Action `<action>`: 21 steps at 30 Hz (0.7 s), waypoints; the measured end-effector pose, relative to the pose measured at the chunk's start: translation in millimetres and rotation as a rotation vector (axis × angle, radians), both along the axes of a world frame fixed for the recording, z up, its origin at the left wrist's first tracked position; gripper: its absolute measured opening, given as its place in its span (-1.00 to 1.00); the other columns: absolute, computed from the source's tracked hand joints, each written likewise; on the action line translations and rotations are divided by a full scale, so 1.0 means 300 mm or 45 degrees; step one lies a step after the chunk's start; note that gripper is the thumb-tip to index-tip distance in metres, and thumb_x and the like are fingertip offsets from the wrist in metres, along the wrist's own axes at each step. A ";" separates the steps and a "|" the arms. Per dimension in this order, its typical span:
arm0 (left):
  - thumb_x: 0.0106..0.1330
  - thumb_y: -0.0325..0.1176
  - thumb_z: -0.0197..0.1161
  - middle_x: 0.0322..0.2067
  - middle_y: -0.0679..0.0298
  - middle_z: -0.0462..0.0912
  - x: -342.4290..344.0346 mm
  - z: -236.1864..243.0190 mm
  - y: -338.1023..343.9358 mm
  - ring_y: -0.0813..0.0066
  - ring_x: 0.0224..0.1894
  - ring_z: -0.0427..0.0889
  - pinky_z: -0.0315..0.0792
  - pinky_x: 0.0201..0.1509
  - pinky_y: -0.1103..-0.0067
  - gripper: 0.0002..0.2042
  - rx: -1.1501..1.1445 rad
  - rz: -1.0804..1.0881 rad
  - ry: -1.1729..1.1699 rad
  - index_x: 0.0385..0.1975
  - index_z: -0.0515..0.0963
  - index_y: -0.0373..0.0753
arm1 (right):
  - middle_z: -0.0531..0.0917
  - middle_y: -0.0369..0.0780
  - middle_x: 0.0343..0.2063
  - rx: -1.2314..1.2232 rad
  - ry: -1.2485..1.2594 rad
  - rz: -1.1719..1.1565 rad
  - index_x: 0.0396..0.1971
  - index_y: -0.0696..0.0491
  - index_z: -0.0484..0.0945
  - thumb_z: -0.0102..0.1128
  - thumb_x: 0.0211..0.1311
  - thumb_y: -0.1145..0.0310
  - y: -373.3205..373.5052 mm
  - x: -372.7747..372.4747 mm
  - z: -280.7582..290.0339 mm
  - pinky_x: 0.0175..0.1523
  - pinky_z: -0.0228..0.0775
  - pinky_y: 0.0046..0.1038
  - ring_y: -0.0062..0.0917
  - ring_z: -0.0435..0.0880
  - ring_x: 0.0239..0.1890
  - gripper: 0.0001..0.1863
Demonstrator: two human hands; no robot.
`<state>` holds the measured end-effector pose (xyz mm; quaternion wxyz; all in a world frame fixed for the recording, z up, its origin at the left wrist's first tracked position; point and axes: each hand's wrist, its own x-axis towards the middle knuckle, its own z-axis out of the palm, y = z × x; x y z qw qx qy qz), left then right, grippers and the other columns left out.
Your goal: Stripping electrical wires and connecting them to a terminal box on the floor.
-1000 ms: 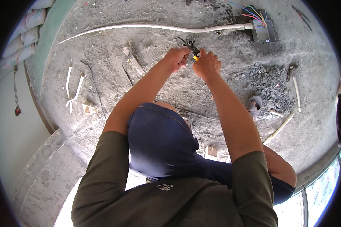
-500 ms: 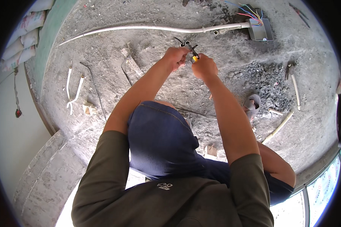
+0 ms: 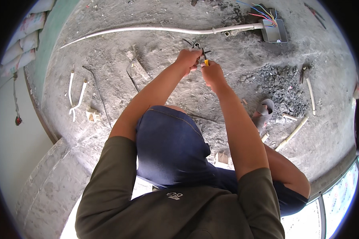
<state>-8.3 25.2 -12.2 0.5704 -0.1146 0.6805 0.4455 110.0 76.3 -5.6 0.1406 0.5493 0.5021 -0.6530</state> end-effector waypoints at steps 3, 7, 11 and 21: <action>0.33 -0.23 0.20 -0.67 0.48 0.26 -0.015 -0.005 0.013 0.67 -0.70 0.15 0.03 -0.67 0.63 -0.75 0.012 0.305 -0.325 -0.56 0.40 -0.16 | 0.66 0.01 -0.26 0.333 -0.017 0.229 -0.12 0.10 0.55 0.01 0.19 0.28 -0.011 0.004 -0.027 -0.18 0.47 -0.22 -0.18 0.67 -0.21 -0.68; 0.35 -0.22 0.16 -0.64 0.41 0.31 0.003 -0.035 0.052 0.61 -0.67 0.23 0.11 -0.68 0.60 -0.75 -0.090 0.388 -0.268 -0.54 0.38 -0.16 | 0.63 0.03 -0.17 0.260 -0.021 0.138 -0.11 0.13 0.54 0.03 0.18 0.22 -0.027 -0.006 -0.030 -0.01 0.42 -0.22 -0.09 0.59 -0.05 -0.64; 0.35 -0.28 0.14 -0.61 0.35 0.38 0.012 -0.072 0.089 0.51 -0.65 0.34 0.24 -0.66 0.52 -0.81 -0.238 0.390 -0.093 -0.50 0.43 -0.19 | 0.64 0.03 -0.20 0.240 -0.068 0.122 -0.13 0.14 0.54 0.03 0.19 0.22 -0.041 -0.022 0.005 -0.05 0.43 -0.23 -0.11 0.62 -0.09 -0.64; 0.20 -0.29 0.22 -0.62 0.27 0.43 -0.002 -0.138 0.084 0.42 -0.62 0.38 0.26 -0.65 0.41 -0.80 -0.371 0.038 0.451 -0.49 0.48 -0.30 | 0.39 -0.34 -0.68 -0.064 0.078 -0.263 -0.13 0.12 0.56 0.00 0.16 0.40 -0.076 0.010 0.146 -0.63 0.17 -0.42 -0.61 0.31 -0.70 -0.70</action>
